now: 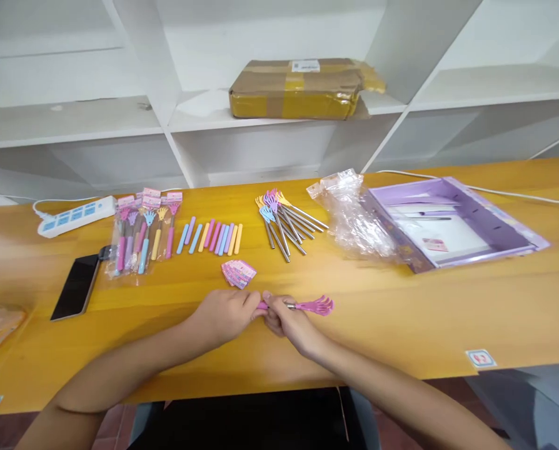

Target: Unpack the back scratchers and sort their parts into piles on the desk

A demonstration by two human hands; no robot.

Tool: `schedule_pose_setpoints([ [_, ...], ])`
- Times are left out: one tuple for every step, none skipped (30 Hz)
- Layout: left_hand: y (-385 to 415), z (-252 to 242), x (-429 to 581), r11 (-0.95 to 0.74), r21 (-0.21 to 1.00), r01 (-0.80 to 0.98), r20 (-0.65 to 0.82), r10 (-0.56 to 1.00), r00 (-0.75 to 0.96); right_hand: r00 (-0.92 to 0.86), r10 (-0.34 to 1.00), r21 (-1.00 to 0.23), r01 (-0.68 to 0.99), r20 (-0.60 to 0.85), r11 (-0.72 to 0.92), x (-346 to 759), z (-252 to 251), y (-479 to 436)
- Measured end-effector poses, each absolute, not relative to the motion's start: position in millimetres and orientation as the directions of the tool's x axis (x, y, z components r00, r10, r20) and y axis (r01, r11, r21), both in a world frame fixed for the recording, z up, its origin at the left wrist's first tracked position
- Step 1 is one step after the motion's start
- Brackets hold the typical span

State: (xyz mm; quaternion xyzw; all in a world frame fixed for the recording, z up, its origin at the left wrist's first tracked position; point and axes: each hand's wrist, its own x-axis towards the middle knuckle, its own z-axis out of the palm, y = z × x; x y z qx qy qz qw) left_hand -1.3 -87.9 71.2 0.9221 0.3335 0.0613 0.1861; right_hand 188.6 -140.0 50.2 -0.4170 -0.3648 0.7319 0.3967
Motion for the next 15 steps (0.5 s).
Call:
schedule_pose_setpoints([
  [-88.3,73.0,-2.3,-0.728,0.332,0.600,-0.020,0.631,0.776,-0.377,0.859,-0.826,-0.311,-0.347,-0.470,189.1,50.9,-141.8],
  [-88.6,75.7,-3.4,-0.748,0.291,0.597,-0.030,0.617,0.787,-0.410,0.839,-0.795,-0.339,-0.357,-0.503,190.6,53.4,-144.0],
  [-89.2,79.1,-4.3,-0.764,0.262,0.589,-0.041,0.601,0.798,-0.432,0.829,-0.776,-0.358,-0.355,-0.519,192.4,57.2,-146.7],
  [-90.6,82.6,-5.0,-0.774,0.245,0.584,-0.049,0.591,0.805,-0.436,0.831,-0.772,-0.371,-0.346,-0.516,193.9,61.8,-150.0],
  [-93.1,85.8,-5.1,-0.777,0.240,0.582,-0.053,0.588,0.807,-0.427,0.840,-0.777,-0.379,-0.335,-0.503,194.6,66.7,-153.9],
  [-96.6,88.3,-4.8,-0.775,0.245,0.583,-0.055,0.589,0.806,-0.416,0.848,-0.783,-0.382,-0.329,-0.491,194.5,71.5,-158.1],
  [-101.0,89.9,-4.2,-0.770,0.255,0.584,-0.058,0.591,0.805,-0.408,0.852,-0.787,-0.381,-0.329,-0.486,193.6,75.7,-162.5],
  [-105.8,90.5,-3.5,-0.768,0.266,0.583,-0.066,0.589,0.806,-0.406,0.851,-0.789,-0.375,-0.333,-0.488,192.3,79.2,-166.9],
  [-110.5,90.3,-3.5,-0.769,0.274,0.578,-0.079,0.581,0.810,-0.407,0.847,-0.788,-0.366,-0.342,-0.494,191.5,81.8,-171.1],
  [-114.3,89.5,-4.9,-0.772,0.280,0.571,-0.093,0.570,0.816,-0.406,0.842,-0.787,-0.358,-0.354,-0.503,192.0,83.8,-175.1],
  [-116.4,88.6,-8.5,-0.774,0.287,0.564,-0.108,0.559,0.822,-0.403,0.838,-0.782,-0.352,-0.369,-0.514,194.9,85.3,-178.6],
  [-116.3,87.9,-14.9,-0.771,0.294,0.565,-0.121,0.557,0.822,-0.395,0.834,-0.777,-0.348,-0.386,-0.524,201.4,86.7,-181.6],
  [-113.5,88.0,-24.9,-0.756,0.296,0.584,-0.132,0.573,0.809,-0.372,0.838,-0.775,-0.351,-0.399,-0.526,212.1,88.4,-183.7],
  [-107.9,89.0,-38.4,-0.732,0.293,0.616,-0.149,0.601,0.785,-0.325,0.855,-0.780,-0.366,-0.403,-0.507,227.0,90.6,-184.7],
  [-99.7,91.4,-55.0,-0.687,0.274,0.672,-0.170,0.654,0.738,-0.255,0.883,-0.796,-0.386,-0.394,-0.466,245.8,93.6,-184.4],
])
